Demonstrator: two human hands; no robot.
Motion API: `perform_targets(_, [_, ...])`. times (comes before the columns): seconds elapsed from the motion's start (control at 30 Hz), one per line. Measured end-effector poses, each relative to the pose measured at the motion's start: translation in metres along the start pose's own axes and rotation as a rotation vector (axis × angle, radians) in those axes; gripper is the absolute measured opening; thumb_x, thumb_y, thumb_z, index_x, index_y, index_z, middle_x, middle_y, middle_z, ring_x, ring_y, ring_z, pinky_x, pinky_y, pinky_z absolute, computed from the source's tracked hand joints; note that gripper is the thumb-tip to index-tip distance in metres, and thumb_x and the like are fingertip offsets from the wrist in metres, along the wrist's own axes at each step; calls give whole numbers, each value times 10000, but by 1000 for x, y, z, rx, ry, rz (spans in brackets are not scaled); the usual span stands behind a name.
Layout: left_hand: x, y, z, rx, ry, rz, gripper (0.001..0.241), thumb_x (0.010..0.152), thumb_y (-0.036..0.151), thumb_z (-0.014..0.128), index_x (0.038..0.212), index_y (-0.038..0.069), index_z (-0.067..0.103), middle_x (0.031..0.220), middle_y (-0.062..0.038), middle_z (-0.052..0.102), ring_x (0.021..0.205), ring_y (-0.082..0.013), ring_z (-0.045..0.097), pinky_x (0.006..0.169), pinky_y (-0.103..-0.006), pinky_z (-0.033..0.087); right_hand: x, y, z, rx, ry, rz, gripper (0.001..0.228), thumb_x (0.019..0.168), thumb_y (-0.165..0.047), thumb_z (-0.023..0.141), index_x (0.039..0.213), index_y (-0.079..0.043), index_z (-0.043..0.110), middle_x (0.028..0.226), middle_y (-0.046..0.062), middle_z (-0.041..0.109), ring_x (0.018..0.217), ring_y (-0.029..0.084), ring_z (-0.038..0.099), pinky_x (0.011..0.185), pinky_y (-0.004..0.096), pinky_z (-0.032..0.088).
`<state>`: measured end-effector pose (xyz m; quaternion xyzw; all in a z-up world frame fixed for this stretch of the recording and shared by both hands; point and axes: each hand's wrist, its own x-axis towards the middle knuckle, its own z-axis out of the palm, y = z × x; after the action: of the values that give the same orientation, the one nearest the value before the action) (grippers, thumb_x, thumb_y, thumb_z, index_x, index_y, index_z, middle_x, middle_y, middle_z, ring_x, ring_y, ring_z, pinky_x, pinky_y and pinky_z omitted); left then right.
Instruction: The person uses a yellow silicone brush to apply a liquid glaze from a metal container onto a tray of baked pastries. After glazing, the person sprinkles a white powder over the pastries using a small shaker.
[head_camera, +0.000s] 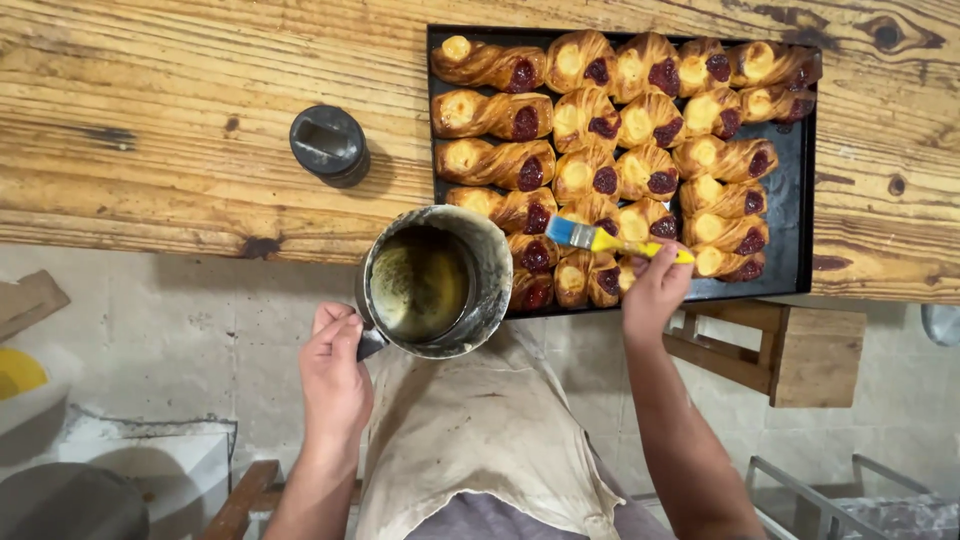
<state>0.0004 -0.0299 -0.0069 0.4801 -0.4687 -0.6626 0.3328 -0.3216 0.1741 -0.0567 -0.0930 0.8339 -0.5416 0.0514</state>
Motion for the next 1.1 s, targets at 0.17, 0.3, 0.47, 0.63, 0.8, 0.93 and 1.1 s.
perform_targets(0.17, [-7,-1,-7,45,-27,8,310,997,107,536,687,116,538,869,3,446,870,-111,420,791,-273,338,-38,7,-18,-99,13,55,284,1119,-299,373,1116,-74,547,868,48,609,715,122,584,586,252,472])
perform_targets(0.3, [-11,-1,-9,56,-38,0,313,1004,127,544,693,126,522,859,12,428,852,-102,406,780,-269,316,-61,25,-40,-52,93,53,255,1113,-244,396,1083,-72,581,905,72,614,727,136,595,652,254,493])
perform_targets(0.47, [-12,-5,-4,77,-57,-5,304,995,114,542,694,115,502,873,10,416,856,-106,398,777,-269,318,-74,-25,-54,206,105,-11,226,1115,-227,383,1058,-72,538,737,41,544,596,81,500,547,212,427])
perform_targets(0.63, [-16,-11,11,181,-137,16,346,1013,165,540,677,120,472,878,17,407,843,-108,400,762,-276,317,-88,-57,-41,194,57,-258,221,1066,-172,317,1026,-61,504,1015,105,544,822,165,552,672,265,520])
perform_targets(0.8, [-24,-20,37,180,-142,37,351,1004,131,569,657,110,524,848,20,424,825,-99,417,755,-263,341,-65,-84,3,-114,-571,-602,349,1087,-276,372,1105,-13,601,954,131,682,692,161,652,533,256,559])
perform_targets(0.93, [-32,-21,62,188,-126,19,369,1002,128,565,641,121,490,837,24,421,813,-99,414,753,-269,336,-43,-110,-2,-190,-578,-547,296,1064,-270,437,1115,-57,637,1005,76,706,792,202,669,715,334,509])
perform_targets(1.1, [-47,-22,101,216,-63,-1,386,998,139,575,623,119,489,826,23,421,807,-99,428,759,-268,344,8,-90,-24,-28,-600,-346,271,1090,-205,387,1093,-46,606,753,19,616,458,45,409,346,205,299])
